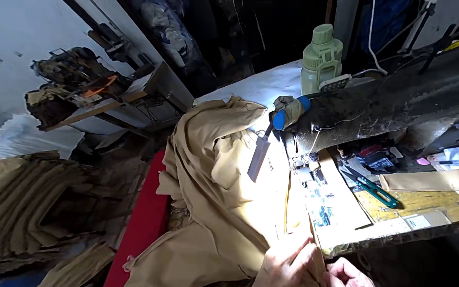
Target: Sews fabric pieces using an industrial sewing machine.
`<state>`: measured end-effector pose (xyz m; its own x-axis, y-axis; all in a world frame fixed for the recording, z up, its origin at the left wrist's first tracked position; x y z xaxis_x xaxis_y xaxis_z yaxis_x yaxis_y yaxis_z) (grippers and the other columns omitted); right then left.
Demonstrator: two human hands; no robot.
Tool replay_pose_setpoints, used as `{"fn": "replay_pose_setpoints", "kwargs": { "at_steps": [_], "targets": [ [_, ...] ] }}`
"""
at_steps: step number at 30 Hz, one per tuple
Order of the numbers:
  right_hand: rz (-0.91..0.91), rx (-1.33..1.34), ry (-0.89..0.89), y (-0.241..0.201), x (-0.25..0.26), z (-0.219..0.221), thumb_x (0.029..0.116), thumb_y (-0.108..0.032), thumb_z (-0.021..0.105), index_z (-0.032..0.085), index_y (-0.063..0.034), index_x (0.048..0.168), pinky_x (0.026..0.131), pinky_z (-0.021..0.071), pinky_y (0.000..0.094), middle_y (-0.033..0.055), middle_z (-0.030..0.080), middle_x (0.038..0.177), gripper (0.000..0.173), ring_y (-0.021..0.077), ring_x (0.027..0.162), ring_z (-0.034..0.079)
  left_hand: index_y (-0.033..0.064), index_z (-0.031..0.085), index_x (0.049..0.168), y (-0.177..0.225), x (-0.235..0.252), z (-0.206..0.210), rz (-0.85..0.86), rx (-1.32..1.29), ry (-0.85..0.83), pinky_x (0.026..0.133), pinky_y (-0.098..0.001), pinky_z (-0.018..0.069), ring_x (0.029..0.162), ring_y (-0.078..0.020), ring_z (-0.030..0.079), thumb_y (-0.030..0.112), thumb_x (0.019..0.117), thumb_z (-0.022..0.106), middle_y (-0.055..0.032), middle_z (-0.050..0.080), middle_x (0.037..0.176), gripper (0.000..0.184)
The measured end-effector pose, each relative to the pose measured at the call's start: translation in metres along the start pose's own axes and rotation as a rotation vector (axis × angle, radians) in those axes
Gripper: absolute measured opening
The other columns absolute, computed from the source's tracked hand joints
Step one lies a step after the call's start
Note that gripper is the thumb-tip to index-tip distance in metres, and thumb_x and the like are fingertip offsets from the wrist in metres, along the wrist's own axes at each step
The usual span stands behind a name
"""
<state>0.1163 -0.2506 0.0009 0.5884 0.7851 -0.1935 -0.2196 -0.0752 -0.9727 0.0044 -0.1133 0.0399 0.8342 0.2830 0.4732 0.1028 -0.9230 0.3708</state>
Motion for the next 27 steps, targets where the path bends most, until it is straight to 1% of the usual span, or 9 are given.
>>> {"fn": "replay_pose_setpoints", "kwargs": {
  "at_steps": [3,7,9,10,11,15,20,24,27],
  "targets": [
    [-0.057,-0.013,0.002,-0.001,0.003,0.000,0.0843,0.005,0.065,0.057,-0.0041,0.090,0.057,0.0546,0.0219,-0.0037,0.067,0.077,0.013,0.0025,0.061,0.062,0.0071,0.072,0.108,-0.012,0.013,-0.001,-0.098,0.076,0.090,0.094,-0.0266,0.0560,0.109,-0.0163,0.071,0.012,0.1030,0.056,-0.0107,0.075,0.114,0.018],
    [-0.096,-0.050,-0.043,-0.009,0.004,-0.001,0.0854,0.006,0.063,0.060,0.0008,0.098,0.060,0.0540,0.0199,-0.0022,0.068,0.083,0.014,0.0010,0.066,0.063,0.0093,0.075,0.112,-0.021,0.026,0.002,-0.158,0.141,0.159,0.088,-0.0287,0.0574,0.101,-0.0159,0.074,0.012,0.0995,0.056,-0.0074,0.077,0.112,0.022],
    [-0.116,-0.022,-0.063,-0.009,0.005,0.000,0.0857,0.008,0.062,0.061,0.0028,0.102,0.064,0.0550,0.0199,-0.0018,0.069,0.088,0.017,0.0009,0.071,0.064,0.0078,0.074,0.119,-0.025,0.027,0.009,-0.208,0.129,0.050,0.094,-0.0367,0.0570,0.108,-0.0205,0.073,0.013,0.1008,0.054,-0.0070,0.075,0.120,0.028],
    [-0.123,0.002,-0.075,-0.007,0.005,0.001,0.0859,0.008,0.062,0.061,0.0022,0.103,0.066,0.0557,0.0200,-0.0027,0.069,0.089,0.018,0.0007,0.073,0.065,0.0071,0.072,0.122,-0.029,0.027,0.014,-0.236,0.096,-0.032,0.104,-0.0385,0.0520,0.120,-0.0216,0.067,0.014,0.1037,0.049,-0.0070,0.071,0.129,0.030],
    [-0.126,0.021,-0.092,-0.005,0.005,0.001,0.0864,0.009,0.062,0.060,0.0006,0.104,0.068,0.0566,0.0203,-0.0044,0.070,0.090,0.019,0.0003,0.075,0.066,0.0065,0.072,0.122,-0.033,0.025,0.019,-0.242,0.072,-0.064,0.108,-0.0382,0.0487,0.125,-0.0215,0.064,0.014,0.1050,0.048,-0.0073,0.069,0.133,0.030],
    [-0.116,0.026,-0.127,-0.003,0.006,0.000,0.0860,0.010,0.061,0.059,0.0012,0.108,0.066,0.0551,0.0204,-0.0035,0.070,0.091,0.024,0.0006,0.075,0.065,0.0046,0.072,0.119,-0.038,0.018,0.021,-0.211,0.013,0.035,0.107,-0.0341,0.0492,0.121,-0.0185,0.067,0.018,0.1048,0.051,-0.0080,0.072,0.127,0.028],
    [-0.131,-0.045,-0.142,-0.014,0.005,0.001,0.0888,0.008,0.060,0.057,0.0099,0.115,0.074,0.0577,0.0237,0.0040,0.070,0.094,0.026,0.0033,0.079,0.067,0.0070,0.075,0.114,-0.037,0.018,0.020,-0.181,-0.021,0.002,0.109,-0.0322,0.0485,0.124,-0.0174,0.065,0.015,0.1034,0.054,-0.0065,0.071,0.129,0.025],
    [-0.203,-0.210,-0.156,-0.015,0.006,0.000,0.0929,0.002,0.059,0.059,0.0135,0.125,0.066,0.0533,0.0229,0.0111,0.068,0.088,0.034,0.0062,0.070,0.061,0.0063,0.076,0.107,-0.038,0.018,0.021,-0.145,0.003,-0.026,0.110,-0.0328,0.0478,0.126,-0.0194,0.063,0.010,0.1020,0.052,-0.0081,0.070,0.129,0.025],
    [-0.261,-0.372,-0.203,-0.022,0.009,0.001,0.0962,-0.001,0.057,0.061,0.0105,0.133,0.069,0.0555,0.0284,0.0205,0.072,0.096,0.038,0.0147,0.071,0.065,0.0072,0.075,0.104,-0.040,0.021,0.019,-0.079,0.025,-0.036,0.108,-0.0335,0.0489,0.123,-0.0208,0.064,0.009,0.0998,0.050,-0.0075,0.072,0.124,0.026]
  ]
}}
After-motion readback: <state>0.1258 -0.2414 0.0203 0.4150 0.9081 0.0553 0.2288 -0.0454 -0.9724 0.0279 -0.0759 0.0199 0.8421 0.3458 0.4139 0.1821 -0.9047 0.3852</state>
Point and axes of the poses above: each hand's wrist, its own x-axis towards the middle knuckle, its own z-axis out of the palm, y = z × x, the point moved 2 cm from there along x, towards the middle knuckle
